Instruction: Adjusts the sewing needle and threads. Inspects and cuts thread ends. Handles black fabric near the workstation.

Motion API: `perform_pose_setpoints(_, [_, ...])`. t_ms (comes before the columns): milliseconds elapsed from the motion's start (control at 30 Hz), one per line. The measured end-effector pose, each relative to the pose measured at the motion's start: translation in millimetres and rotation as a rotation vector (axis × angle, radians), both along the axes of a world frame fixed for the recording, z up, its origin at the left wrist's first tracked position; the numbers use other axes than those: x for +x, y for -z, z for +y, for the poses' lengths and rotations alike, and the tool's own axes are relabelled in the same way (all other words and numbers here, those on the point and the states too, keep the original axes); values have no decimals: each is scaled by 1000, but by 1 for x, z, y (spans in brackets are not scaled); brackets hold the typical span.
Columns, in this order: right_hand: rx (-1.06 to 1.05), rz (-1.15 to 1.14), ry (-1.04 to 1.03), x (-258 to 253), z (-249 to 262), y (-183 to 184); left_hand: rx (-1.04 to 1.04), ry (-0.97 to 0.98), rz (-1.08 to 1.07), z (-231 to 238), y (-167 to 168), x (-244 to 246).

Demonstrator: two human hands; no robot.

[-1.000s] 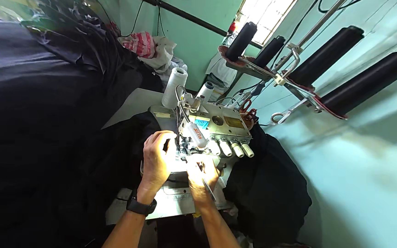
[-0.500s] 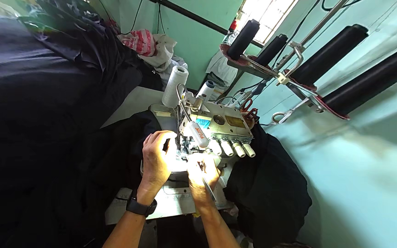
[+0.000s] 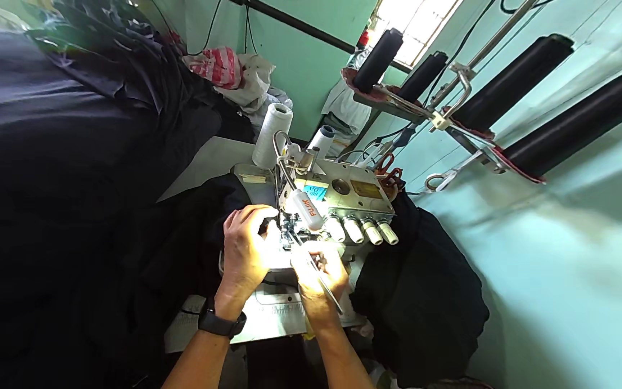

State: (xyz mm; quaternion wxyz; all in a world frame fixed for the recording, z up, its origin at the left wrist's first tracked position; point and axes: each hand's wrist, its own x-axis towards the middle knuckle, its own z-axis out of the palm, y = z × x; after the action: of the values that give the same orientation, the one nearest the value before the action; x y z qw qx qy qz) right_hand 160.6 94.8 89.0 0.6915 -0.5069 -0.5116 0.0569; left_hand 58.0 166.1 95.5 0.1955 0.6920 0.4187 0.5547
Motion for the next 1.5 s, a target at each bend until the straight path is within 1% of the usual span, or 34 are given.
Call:
perform_pose_setpoints(67, [44, 114, -108, 7, -8, -1, -37, 10, 70, -1, -1, 1])
perform_pose_setpoints(167, [-45, 471, -246, 21, -27, -7, -84, -9, 198, -2, -6, 4])
perform_pose_setpoints(233, [-120, 716, -227, 26, -33, -10, -83, -36, 218, -3, -4, 6])
perform_pose_setpoints(333, [-196, 1044, -59, 26, -22, -14, -10, -38, 141, -2, 2, 4])
perform_pose_setpoints(400, [-226, 1157, -59, 24, -11, -14, 30, -23, 112, -2, 4, 2])
perform_pose_setpoints(467, [-276, 1173, -121, 22, -5, -15, 75, -16, 103, -1, 6, 1])
perform_pose_setpoints(600, [-372, 1197, -140, 19, 0, -21, 113, 2, 106, -2, 7, 0])
perform_pose_setpoints(733, [-396, 1236, -146, 21, 1, -22, 135, 8, 107, -1, 8, -1])
perform_pose_setpoints(933, [-448, 1216, -162, 20, 2, -24, 138, 10, 101, -3, 6, -2])
perform_pose_setpoints(1033, [-384, 1200, -120, 22, 1, -22, 122, 17, 83, -5, 3, -2])
perform_pose_setpoints(1100, [-275, 1058, -36, 24, -4, -16, 125, 20, 74, -5, 2, -3])
perform_pose_setpoints(1200, [-91, 610, 176, 29, -16, -5, 109, 23, 57, -5, 1, -3])
perform_pose_setpoints(1233, [-53, 533, 198, 29, -18, -5, 104, 18, 52, -5, 1, -3])
perform_pose_setpoints(1267, [-46, 503, 183, 28, -19, -5, 103, 12, 49, -6, 1, -3])
perform_pose_setpoints(1300, [-72, 517, 137, 27, -18, -6, 104, 3, 46, -6, 1, -2])
perform_pose_setpoints(1433, [-217, 852, -86, 23, -3, -14, 123, -22, 33, -5, 1, 0])
perform_pose_setpoints(1500, [-282, 937, -151, 23, 3, -15, 132, -32, 39, -5, 1, 0])
